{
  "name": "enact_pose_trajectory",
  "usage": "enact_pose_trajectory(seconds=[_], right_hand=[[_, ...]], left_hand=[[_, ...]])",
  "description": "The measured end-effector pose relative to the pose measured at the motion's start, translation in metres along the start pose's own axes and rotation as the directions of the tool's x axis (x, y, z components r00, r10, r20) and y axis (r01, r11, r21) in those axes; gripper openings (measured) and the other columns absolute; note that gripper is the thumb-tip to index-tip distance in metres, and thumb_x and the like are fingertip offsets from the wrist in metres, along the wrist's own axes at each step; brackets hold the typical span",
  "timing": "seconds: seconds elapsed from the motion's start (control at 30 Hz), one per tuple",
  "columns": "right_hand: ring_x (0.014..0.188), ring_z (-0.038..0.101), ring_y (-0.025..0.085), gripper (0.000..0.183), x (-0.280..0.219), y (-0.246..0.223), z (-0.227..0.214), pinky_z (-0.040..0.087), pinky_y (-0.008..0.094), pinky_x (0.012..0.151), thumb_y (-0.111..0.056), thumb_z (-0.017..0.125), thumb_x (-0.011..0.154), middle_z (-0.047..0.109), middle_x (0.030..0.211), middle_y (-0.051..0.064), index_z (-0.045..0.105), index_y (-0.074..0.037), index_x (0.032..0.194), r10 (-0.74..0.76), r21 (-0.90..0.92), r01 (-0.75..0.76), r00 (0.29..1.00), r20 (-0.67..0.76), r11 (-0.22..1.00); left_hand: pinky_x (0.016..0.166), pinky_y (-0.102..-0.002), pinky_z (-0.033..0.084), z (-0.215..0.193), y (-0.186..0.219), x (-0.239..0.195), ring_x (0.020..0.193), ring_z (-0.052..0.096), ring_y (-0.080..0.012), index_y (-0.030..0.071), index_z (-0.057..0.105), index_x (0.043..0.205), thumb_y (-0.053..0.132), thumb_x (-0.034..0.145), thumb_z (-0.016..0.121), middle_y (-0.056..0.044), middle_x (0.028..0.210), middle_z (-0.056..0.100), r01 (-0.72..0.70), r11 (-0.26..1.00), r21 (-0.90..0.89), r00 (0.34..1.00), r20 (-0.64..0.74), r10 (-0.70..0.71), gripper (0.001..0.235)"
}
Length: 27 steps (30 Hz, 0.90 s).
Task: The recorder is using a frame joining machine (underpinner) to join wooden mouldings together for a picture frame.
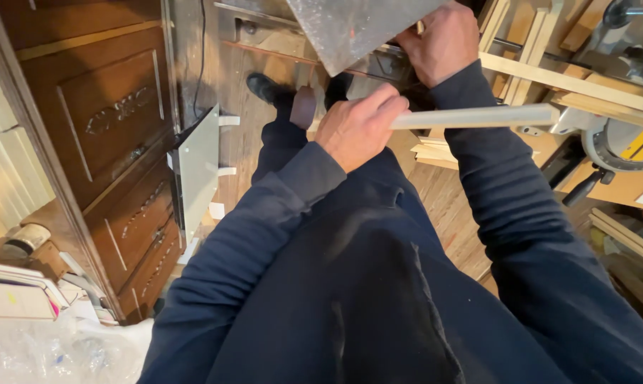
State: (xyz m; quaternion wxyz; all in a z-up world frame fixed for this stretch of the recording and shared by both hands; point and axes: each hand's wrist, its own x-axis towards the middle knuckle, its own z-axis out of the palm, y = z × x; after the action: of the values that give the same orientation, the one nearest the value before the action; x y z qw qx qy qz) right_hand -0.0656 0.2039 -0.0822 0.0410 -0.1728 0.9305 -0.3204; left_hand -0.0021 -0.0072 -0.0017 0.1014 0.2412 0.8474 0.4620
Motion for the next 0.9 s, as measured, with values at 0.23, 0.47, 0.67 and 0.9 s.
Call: enact_pose_trajectory(seconds=[0.23,0.47,0.67,0.9], right_hand=[[0.090,0.068,0.040,0.004,-0.019,0.021,-0.003,0.053,0.047,0.080,-0.007,0.072,0.103,0.071,0.099,0.017,0.073,-0.003,0.103,0.001,0.060,0.002,0.999,-0.051,0.998],[0.103,0.064,0.039,0.016,-0.066,0.026,-0.061,0.052,0.046,0.092,0.000,0.058,0.114,0.067,0.113,0.021,0.062,-0.002,0.129,-0.008,-0.073,0.004,0.999,-0.050,0.997],[0.101,0.064,0.040,0.042,-0.079,0.028,-0.061,0.052,0.046,0.086,-0.002,0.064,0.100,0.066,0.110,0.020,0.060,-0.005,0.142,0.017,-0.229,0.023,0.985,0.170,0.973],[0.092,0.067,0.037,0.034,-0.072,0.028,-0.073,0.054,0.044,0.078,-0.007,0.067,0.109,0.068,0.100,0.018,0.068,-0.008,0.143,0.003,-0.241,0.047,0.980,0.201,0.969]], left_hand=[[0.070,-0.045,0.058,0.018,-0.021,0.007,0.079,0.071,-0.0300,0.008,0.063,0.117,0.006,0.096,0.061,-0.004,0.133,0.057,0.064,0.991,0.120,0.998,0.010,-0.066,0.021],[0.078,-0.040,0.061,0.051,-0.037,0.029,0.101,0.073,-0.0290,0.005,0.058,0.131,0.010,0.097,0.061,-0.006,0.153,0.047,-0.006,0.940,0.340,0.998,-0.052,0.025,0.034],[0.076,-0.043,0.062,0.066,-0.048,0.045,0.088,0.073,-0.0293,0.004,0.058,0.137,0.013,0.094,0.060,-0.007,0.148,0.051,0.062,0.861,0.505,0.994,0.043,-0.097,0.044],[0.075,-0.044,0.062,0.069,-0.047,0.046,0.083,0.075,-0.0305,0.002,0.057,0.135,0.013,0.095,0.058,-0.009,0.144,0.056,0.103,0.859,0.502,0.990,0.034,-0.138,0.041]])
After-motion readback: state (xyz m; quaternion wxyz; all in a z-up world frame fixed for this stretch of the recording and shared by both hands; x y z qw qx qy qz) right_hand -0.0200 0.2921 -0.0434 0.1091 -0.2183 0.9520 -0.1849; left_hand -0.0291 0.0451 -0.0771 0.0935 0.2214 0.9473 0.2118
